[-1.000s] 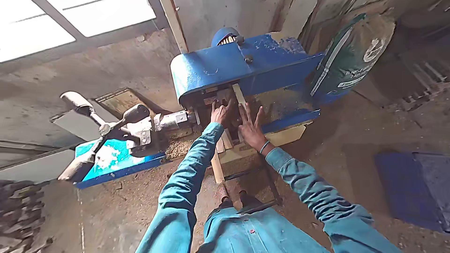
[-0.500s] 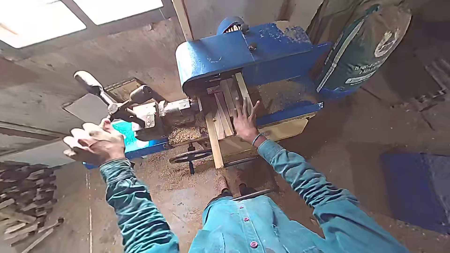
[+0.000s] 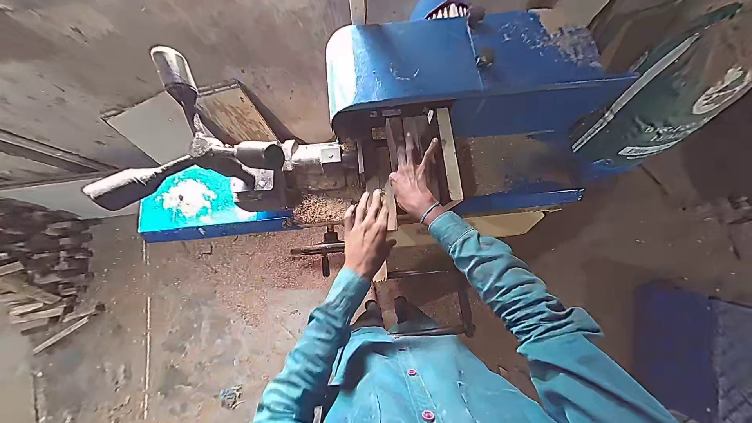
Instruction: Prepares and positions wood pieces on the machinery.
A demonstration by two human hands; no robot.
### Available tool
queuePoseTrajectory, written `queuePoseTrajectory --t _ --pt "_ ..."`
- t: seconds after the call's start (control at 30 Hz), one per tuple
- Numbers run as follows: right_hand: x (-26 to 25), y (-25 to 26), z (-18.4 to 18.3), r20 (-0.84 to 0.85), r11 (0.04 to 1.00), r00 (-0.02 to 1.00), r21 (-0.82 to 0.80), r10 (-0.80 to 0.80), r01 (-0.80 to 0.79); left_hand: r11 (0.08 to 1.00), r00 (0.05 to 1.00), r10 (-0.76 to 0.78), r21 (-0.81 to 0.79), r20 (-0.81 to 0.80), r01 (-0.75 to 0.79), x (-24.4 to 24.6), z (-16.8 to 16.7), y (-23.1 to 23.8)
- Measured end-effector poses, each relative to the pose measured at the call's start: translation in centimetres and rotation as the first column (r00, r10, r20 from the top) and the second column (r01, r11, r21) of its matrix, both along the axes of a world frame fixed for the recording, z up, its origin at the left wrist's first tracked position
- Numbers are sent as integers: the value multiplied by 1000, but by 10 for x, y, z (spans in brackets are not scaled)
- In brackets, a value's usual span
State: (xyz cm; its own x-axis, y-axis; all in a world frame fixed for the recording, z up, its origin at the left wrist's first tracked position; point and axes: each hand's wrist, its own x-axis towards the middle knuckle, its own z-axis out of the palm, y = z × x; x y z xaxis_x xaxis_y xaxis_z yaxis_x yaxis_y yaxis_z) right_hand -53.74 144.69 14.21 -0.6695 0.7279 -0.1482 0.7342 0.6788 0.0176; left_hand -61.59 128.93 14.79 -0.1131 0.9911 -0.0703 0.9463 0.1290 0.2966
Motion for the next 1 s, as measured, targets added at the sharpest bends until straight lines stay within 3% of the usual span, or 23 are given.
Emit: queuePoseTrajectory --t 0.1,0.23,0.43,0.6,0.7,0.77,0.9,1.0 --pt "4 -3 1 4 999 999 12 -35 35 990 989 -112 -101 -100 102 -1 -20 46" --pt "12 3 -6 -50 997 996 16 -79 80 961 967 -193 -230 -166 152 -4 -5 93" --pt "19 10 -23 -103 977 972 -19 -211 211 948 941 -272 -226 -203 225 -28 -3 139" --pt "18 4 -27 -95 975 971 14 -219 221 965 931 -246 -160 -269 208 -34 -11 135" --pt "22 -12 -27 -84 977 976 55 -201 206 983 956 -143 77 -256 168 -30 -21 100" --pt "26 -34 -15 -128 984 977 33 -169 175 959 974 -47 262 -220 106 -32 -10 77" --pt "34 -115 -5 -123 996 989 -45 -86 81 841 944 260 528 -205 -117 -62 78 30" --pt "29 -153 -5 -72 984 995 -168 -63 50 703 828 520 655 -210 -276 -134 129 -5"
